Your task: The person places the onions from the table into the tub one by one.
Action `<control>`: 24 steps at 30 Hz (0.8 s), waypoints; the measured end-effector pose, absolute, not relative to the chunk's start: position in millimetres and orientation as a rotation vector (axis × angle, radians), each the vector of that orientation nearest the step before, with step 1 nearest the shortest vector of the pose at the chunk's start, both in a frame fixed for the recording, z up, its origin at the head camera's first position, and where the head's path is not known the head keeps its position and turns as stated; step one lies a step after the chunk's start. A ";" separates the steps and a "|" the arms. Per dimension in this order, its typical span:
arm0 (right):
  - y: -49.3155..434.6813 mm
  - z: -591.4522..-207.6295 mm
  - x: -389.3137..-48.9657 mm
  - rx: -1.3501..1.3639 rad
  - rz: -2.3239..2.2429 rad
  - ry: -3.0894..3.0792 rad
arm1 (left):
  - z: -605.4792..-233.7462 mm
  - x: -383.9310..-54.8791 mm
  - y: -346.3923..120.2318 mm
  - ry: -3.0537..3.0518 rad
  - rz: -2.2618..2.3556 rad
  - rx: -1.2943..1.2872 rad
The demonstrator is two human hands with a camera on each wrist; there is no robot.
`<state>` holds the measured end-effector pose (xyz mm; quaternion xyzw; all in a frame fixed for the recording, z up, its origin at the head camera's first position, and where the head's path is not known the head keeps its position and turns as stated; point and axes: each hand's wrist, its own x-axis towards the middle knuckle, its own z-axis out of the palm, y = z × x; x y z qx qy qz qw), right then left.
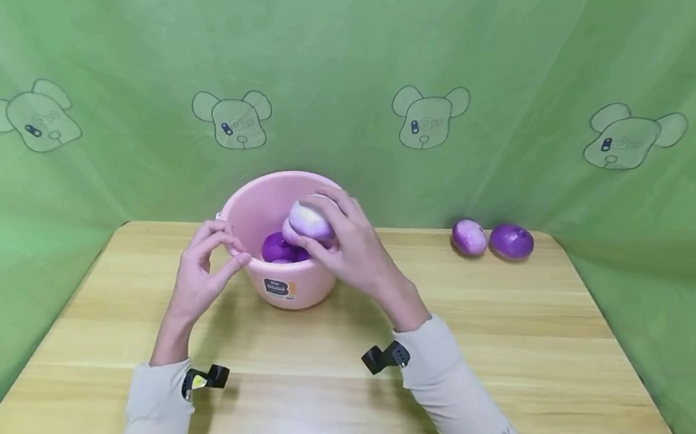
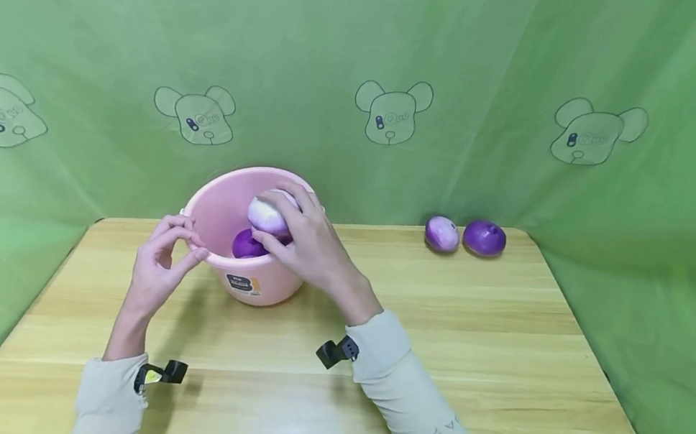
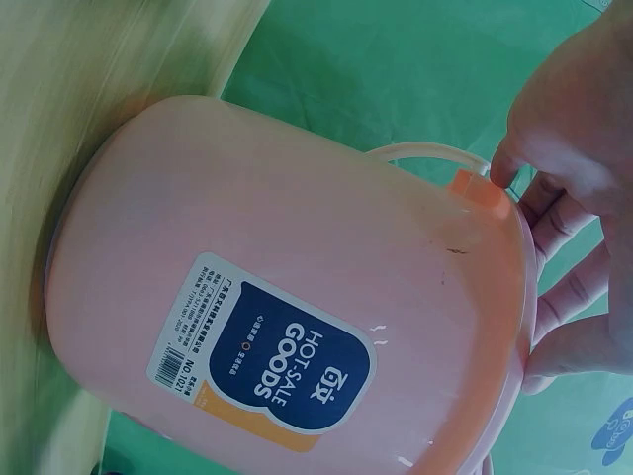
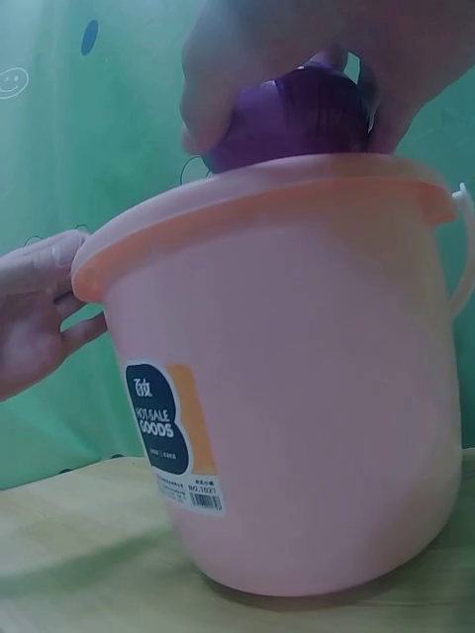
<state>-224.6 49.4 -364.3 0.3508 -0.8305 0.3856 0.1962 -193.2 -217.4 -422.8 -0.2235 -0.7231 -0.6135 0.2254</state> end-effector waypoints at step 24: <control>38.8 -373.6 -225.0 1.108 1.084 -2.354 | -420.1 -192.0 -217.7 -1.995 -1.710 -0.600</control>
